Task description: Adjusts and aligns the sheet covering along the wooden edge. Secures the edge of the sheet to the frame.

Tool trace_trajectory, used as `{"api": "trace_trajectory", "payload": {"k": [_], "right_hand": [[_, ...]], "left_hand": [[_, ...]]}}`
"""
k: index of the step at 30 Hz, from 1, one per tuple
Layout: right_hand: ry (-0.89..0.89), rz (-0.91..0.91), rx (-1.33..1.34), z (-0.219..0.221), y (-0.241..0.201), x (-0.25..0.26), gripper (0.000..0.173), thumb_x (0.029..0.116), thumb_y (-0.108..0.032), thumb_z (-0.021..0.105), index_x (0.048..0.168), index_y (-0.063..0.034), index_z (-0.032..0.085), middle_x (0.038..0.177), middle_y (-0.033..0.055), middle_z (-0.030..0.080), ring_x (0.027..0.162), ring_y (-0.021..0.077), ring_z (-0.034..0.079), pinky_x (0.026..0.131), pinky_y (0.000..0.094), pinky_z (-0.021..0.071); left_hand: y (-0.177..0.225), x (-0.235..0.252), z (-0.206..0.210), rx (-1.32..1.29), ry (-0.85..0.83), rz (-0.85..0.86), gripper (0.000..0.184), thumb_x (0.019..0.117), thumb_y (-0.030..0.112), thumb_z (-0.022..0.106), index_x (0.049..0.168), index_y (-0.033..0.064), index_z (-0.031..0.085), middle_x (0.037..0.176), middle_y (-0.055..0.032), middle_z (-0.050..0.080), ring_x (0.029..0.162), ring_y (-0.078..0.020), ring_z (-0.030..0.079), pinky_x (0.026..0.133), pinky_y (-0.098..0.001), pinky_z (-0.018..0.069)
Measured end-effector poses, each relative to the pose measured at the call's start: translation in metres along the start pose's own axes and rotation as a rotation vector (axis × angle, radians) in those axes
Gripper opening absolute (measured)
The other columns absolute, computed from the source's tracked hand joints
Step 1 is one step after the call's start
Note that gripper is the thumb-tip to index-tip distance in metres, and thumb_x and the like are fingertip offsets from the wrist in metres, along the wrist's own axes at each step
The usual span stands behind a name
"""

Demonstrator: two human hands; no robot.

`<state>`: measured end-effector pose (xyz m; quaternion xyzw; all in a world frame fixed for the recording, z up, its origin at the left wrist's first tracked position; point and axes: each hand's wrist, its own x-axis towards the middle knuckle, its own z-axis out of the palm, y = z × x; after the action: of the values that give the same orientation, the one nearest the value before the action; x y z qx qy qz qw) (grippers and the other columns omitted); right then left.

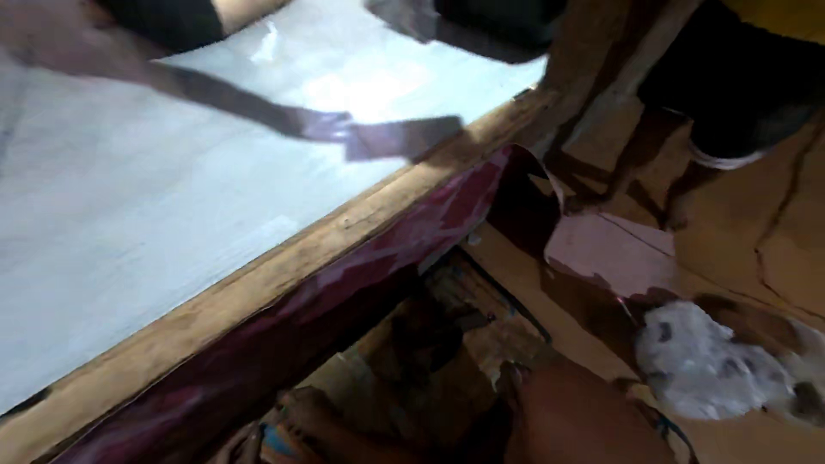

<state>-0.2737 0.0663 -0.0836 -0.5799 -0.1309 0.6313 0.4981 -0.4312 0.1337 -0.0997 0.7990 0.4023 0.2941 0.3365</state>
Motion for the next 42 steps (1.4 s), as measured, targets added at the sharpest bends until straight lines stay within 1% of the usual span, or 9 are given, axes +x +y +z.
{"api": "trace_trajectory", "payload": {"k": [4, 7, 11, 13, 19, 22, 30, 33, 42], "right_hand": [[-0.020, -0.116, -0.370, -0.006, -0.030, -0.026, 0.039, 0.1101, -0.018, 0.043, 0.141, 0.0024, 0.056, 0.132, 0.0258, 0.063, 0.121, 0.0359, 0.063, 0.106, 0.0505, 0.0475], [-0.008, -0.070, -0.326, -0.002, -0.032, -0.015, 0.039, 0.1118, -0.019, 0.038, 0.133, 0.0053, 0.060, 0.121, 0.0220, 0.066, 0.107, 0.0264, 0.065, 0.098, 0.0413, 0.0512], [0.025, 0.012, -0.138, 0.008, -0.007, 0.020, 0.049, 0.1126, -0.035, 0.035, 0.108, 0.0018, 0.067, 0.080, 0.0064, 0.061, 0.066, 0.0115, 0.055, 0.065, 0.0298, 0.0502], [0.021, 0.047, -0.110, 0.010, -0.004, 0.026, 0.051, 0.1118, -0.039, 0.036, 0.105, -0.0004, 0.068, 0.075, 0.0038, 0.059, 0.060, 0.0102, 0.053, 0.059, 0.0283, 0.0481], [0.000, -0.002, -0.261, 0.008, 0.004, 0.034, 0.051, 0.1127, -0.034, 0.034, 0.098, -0.0008, 0.069, 0.079, 0.0058, 0.062, 0.069, 0.0125, 0.057, 0.069, 0.0327, 0.0507], [-0.030, -0.020, -0.315, 0.004, 0.010, 0.037, 0.053, 0.1140, -0.030, 0.027, 0.106, 0.0031, 0.069, 0.084, 0.0096, 0.064, 0.073, 0.0154, 0.059, 0.075, 0.0353, 0.0527], [-0.019, -0.021, -0.320, 0.004, 0.014, 0.040, 0.058, 0.1140, -0.034, 0.022, 0.101, -0.0003, 0.068, 0.078, 0.0070, 0.061, 0.070, 0.0156, 0.057, 0.071, 0.0358, 0.0503], [-0.016, -0.063, -0.451, 0.004, 0.008, 0.038, 0.051, 0.1129, -0.033, 0.033, 0.110, 0.0009, 0.071, 0.102, 0.0183, 0.070, 0.096, 0.0288, 0.066, 0.091, 0.0496, 0.0515], [-0.042, -0.077, -0.656, 0.004, 0.001, 0.036, 0.046, 0.1132, -0.022, 0.031, 0.117, 0.0075, 0.066, 0.115, 0.0277, 0.067, 0.113, 0.0401, 0.063, 0.101, 0.0548, 0.0469]], "left_hand": [[0.008, 0.003, 0.004, -0.030, 0.009, 0.037, 0.024, 0.0953, 0.007, 0.064, 0.106, -0.0134, 0.069, 0.103, -0.0204, 0.073, 0.093, -0.0122, 0.071, 0.090, -0.0267, 0.0572], [0.014, 0.003, -0.001, 0.028, 0.013, -0.062, 0.022, 0.0962, 0.006, 0.065, 0.109, -0.0102, 0.071, 0.105, -0.0209, 0.073, 0.096, -0.0164, 0.071, 0.091, -0.0307, 0.0569], [0.003, 0.006, 0.000, 0.009, 0.009, -0.184, 0.020, 0.0982, 0.011, 0.065, 0.109, -0.0029, 0.074, 0.105, -0.0139, 0.075, 0.093, -0.0137, 0.071, 0.087, -0.0313, 0.0580], [-0.001, 0.006, 0.000, -0.003, 0.003, -0.219, 0.020, 0.0980, 0.013, 0.066, 0.109, -0.0013, 0.074, 0.105, -0.0125, 0.075, 0.090, -0.0134, 0.071, 0.085, -0.0326, 0.0583], [-0.003, 0.004, 0.001, -0.018, 0.046, -0.180, 0.016, 0.0957, 0.010, 0.069, 0.106, 0.0014, 0.077, 0.107, -0.0097, 0.076, 0.095, -0.0128, 0.072, 0.088, -0.0330, 0.0593], [-0.006, 0.004, 0.001, 0.045, 0.021, -0.222, 0.016, 0.0965, 0.013, 0.068, 0.107, 0.0037, 0.077, 0.107, -0.0085, 0.076, 0.092, -0.0133, 0.072, 0.085, -0.0340, 0.0586], [-0.013, 0.005, 0.003, 0.044, -0.002, -0.229, 0.017, 0.0971, 0.016, 0.069, 0.107, 0.0060, 0.078, 0.109, -0.0070, 0.076, 0.096, -0.0136, 0.072, 0.088, -0.0357, 0.0586], [-0.014, 0.006, 0.003, 0.032, 0.008, -0.202, 0.017, 0.0965, 0.014, 0.069, 0.106, 0.0035, 0.078, 0.108, -0.0097, 0.076, 0.094, -0.0154, 0.073, 0.086, -0.0363, 0.0600], [-0.012, 0.006, 0.002, 0.102, -0.002, -0.217, 0.017, 0.0965, 0.016, 0.070, 0.107, 0.0068, 0.079, 0.111, -0.0088, 0.076, 0.100, -0.0186, 0.073, 0.091, -0.0419, 0.0578]]}}
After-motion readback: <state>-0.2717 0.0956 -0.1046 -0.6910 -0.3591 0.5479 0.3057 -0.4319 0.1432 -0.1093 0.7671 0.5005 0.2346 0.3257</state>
